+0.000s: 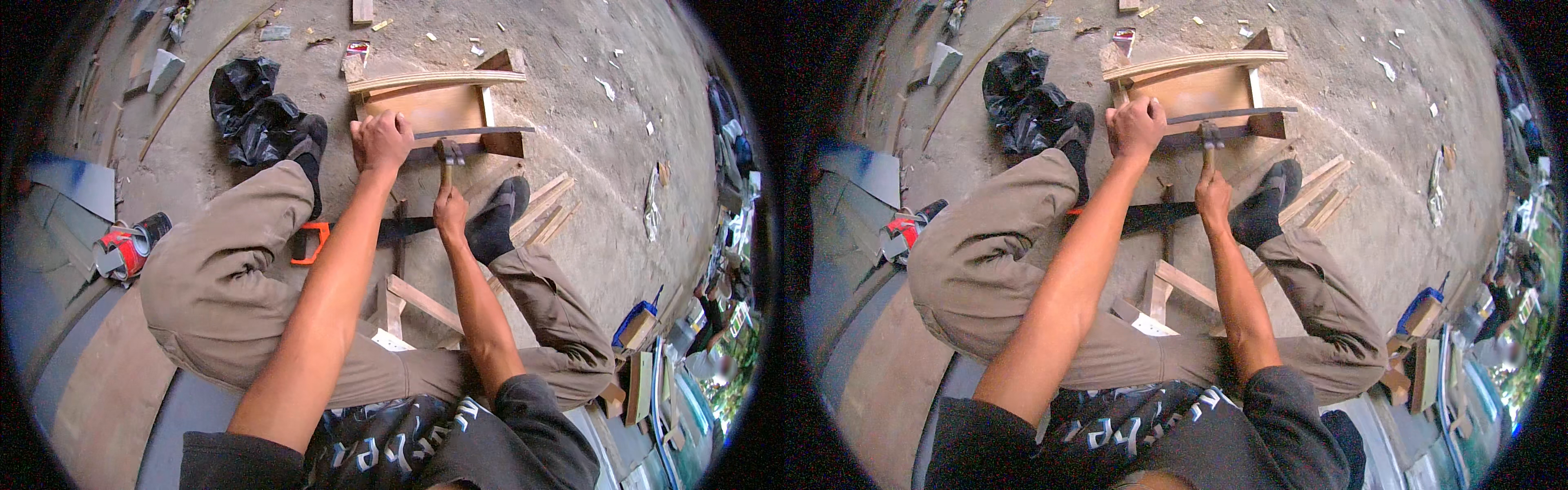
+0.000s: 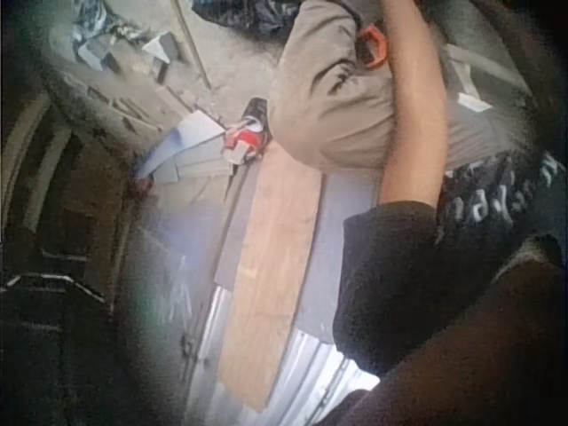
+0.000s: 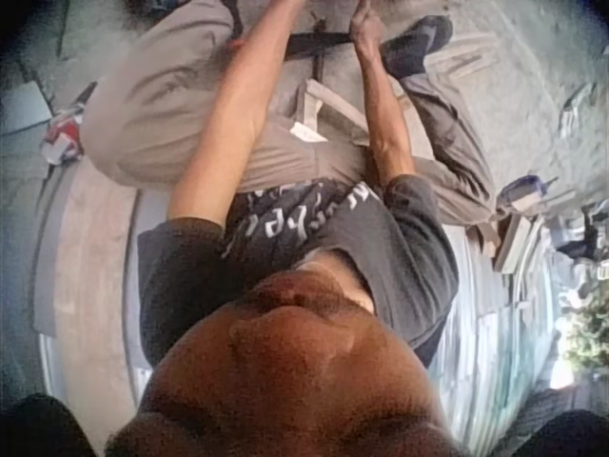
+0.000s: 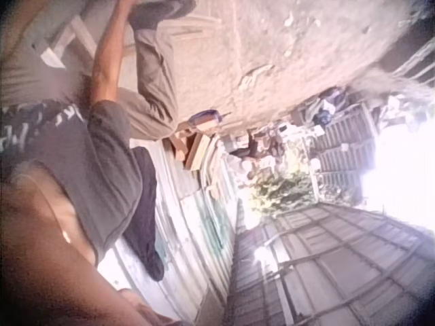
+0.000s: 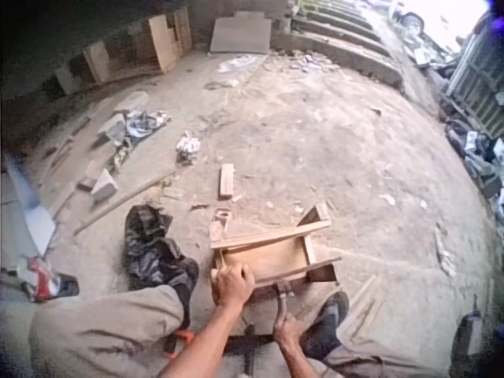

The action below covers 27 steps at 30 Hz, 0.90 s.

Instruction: The person assembles a small wooden stool by fitting a rectangular frame and a flat wooden seat together. They use a hammer to drive nails into the frame and seat to secure the components.

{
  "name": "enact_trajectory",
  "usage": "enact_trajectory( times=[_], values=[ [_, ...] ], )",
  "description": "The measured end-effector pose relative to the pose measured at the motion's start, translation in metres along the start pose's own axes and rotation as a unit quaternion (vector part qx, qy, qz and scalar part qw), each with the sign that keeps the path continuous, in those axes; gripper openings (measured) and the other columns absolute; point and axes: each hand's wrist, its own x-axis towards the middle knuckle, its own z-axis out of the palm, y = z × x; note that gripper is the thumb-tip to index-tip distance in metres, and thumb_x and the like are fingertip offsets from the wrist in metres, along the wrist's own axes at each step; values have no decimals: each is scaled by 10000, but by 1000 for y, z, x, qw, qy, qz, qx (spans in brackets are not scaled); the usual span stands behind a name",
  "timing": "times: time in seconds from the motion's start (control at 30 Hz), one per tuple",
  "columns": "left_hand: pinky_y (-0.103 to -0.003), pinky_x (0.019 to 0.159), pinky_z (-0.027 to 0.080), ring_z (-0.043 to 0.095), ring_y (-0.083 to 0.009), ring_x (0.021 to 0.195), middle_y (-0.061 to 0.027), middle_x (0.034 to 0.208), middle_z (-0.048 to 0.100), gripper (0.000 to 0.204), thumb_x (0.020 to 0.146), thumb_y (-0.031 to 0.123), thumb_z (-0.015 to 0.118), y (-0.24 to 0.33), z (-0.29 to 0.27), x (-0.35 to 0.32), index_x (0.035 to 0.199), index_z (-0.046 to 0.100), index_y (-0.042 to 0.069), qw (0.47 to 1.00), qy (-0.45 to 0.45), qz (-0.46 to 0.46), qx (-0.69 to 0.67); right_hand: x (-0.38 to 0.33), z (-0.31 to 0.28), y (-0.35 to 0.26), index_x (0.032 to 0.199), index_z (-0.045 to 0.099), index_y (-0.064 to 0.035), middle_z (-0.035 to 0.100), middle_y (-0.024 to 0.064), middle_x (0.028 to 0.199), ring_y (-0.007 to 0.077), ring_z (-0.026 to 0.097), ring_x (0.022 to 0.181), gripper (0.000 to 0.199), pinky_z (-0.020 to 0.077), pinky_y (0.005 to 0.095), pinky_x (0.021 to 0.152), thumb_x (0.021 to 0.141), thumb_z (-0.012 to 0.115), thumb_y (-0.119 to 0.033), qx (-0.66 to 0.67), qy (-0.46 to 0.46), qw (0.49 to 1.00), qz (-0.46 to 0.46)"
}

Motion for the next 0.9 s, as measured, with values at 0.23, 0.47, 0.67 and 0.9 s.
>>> enact_trajectory(
  times=[0.23, 0.47, 0.67, 0.9],
  values=[
    [-418, 804, 397, 644, -310, 808, -134, 753, 674, 458, 866, 521, 572, 7, -9, -4, 743, 659, 89, 997, -38, 69, -7, 8, -1, 4, 839, 649, 46, 639, 302, 808, 486, 606, 897, 731, 443, 501, 814, 973, 314, -590, 155, -91, 980, 86],
    [-476, 793, 526, 677, -364, 912, -197, 953, 698, 492, 845, 558, 597, -2, -22, 0, 919, 715, 86, 963, -215, 142, 75, -29, -8, 29, 832, 653, 61, 655, 245, 723, 361, 679, 753, 680, 497, 442, 697, 919, 467, -586, 103, 25, 981, 165],
    [-459, 862, 525, 665, -377, 978, -217, 1011, 691, 502, 871, 518, 602, 28, -64, 14, 1012, 712, 48, 953, -263, 109, 102, -47, -49, 49, 1017, 610, 52, 651, 296, 1032, 422, 636, 1002, 446, 509, 476, 842, 850, 646, -360, -31, 2, 993, 114],
    [-436, 810, 518, 672, -384, 911, -226, 930, 697, 619, 818, 679, 568, -25, -112, 49, 984, 731, 105, 968, -190, 162, 19, -48, -50, 48, 1085, 606, 19, 626, 270, 1114, 426, 596, 1068, 426, 478, 498, 907, 831, 647, -320, -48, 33, 990, 128]
  ],
)
